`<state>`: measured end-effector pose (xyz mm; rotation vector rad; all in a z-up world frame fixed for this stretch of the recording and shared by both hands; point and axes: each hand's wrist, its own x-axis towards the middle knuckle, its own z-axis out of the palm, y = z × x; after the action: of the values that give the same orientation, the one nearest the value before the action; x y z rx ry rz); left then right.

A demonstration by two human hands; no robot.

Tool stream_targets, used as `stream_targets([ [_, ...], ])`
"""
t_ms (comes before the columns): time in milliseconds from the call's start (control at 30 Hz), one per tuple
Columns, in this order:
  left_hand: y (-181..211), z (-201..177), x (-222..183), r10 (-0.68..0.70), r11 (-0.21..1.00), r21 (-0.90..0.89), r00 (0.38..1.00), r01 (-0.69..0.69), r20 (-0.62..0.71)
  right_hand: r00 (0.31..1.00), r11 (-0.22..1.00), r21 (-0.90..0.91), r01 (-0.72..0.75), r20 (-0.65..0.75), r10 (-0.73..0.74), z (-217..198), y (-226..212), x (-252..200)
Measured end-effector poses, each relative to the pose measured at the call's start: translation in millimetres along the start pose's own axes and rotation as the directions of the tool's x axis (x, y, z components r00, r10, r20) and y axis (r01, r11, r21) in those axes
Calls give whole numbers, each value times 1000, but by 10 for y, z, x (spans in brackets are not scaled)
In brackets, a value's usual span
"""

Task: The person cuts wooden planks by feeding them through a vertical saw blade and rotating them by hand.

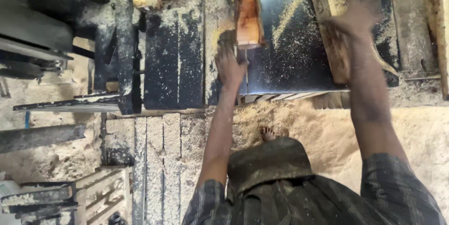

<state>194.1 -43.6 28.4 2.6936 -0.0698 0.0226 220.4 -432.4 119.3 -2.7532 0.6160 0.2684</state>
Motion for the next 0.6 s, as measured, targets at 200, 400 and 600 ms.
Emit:
stream_targets([
  [200,221,59,-1522,41,991,-131,986,-20,162,995,1000,-7,19,-97,-19,801,265,-154],
  [400,465,549,-2525,159,324,-823,831,467,534,980,999,-18,32,-194,-35,1262,-241,-1928],
  [600,-27,115,-4317,79,43,-824,820,565,567,979,781,598,180,-35,-199,1647,63,-4166],
])
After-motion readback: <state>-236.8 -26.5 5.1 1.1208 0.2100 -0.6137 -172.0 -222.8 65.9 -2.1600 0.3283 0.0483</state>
